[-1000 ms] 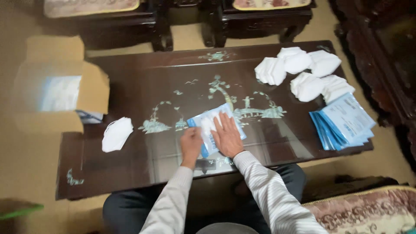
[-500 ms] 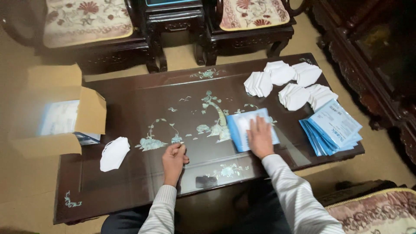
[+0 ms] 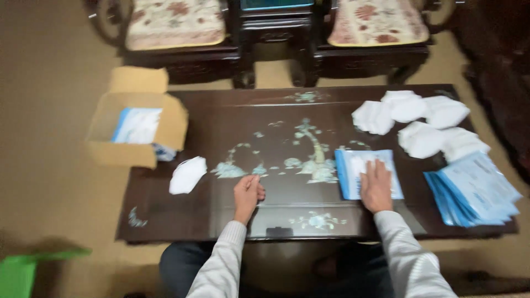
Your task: Manually folding face masks and inserting them into individual blue packaging sleeves on a table.
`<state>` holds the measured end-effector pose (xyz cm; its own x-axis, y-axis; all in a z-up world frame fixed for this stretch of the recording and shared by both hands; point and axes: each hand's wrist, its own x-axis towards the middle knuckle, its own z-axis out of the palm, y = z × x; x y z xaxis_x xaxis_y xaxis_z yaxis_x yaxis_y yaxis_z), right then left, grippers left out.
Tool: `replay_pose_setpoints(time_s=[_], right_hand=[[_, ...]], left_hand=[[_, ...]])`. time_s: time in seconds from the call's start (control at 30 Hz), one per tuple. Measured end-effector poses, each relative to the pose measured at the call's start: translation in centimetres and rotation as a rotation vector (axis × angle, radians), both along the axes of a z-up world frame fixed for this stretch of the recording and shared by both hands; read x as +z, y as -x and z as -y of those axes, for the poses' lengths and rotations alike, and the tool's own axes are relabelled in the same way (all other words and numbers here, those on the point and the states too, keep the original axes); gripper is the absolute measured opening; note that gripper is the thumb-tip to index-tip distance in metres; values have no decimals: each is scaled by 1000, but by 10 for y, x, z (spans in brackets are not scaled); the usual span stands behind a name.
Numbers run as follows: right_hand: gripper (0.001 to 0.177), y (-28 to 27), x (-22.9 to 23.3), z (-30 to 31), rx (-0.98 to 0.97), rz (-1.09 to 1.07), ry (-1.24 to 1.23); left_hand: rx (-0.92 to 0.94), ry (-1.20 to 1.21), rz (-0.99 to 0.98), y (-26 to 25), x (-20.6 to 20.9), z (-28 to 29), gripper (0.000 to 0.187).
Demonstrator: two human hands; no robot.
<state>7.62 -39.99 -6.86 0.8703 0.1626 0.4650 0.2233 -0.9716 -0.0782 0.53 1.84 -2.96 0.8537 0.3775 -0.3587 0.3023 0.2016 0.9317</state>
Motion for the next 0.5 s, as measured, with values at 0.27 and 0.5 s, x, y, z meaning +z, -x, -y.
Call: replay_pose_setpoints(time_s=[0.27,0.5], right_hand=[[50,9,23,-7,44,28,12],[48,16,45,-16,72,-74,-48]], left_hand=[[386,-582,-60,15,-4,-139,24],[206,-1047,-248,38,13,-201,55]])
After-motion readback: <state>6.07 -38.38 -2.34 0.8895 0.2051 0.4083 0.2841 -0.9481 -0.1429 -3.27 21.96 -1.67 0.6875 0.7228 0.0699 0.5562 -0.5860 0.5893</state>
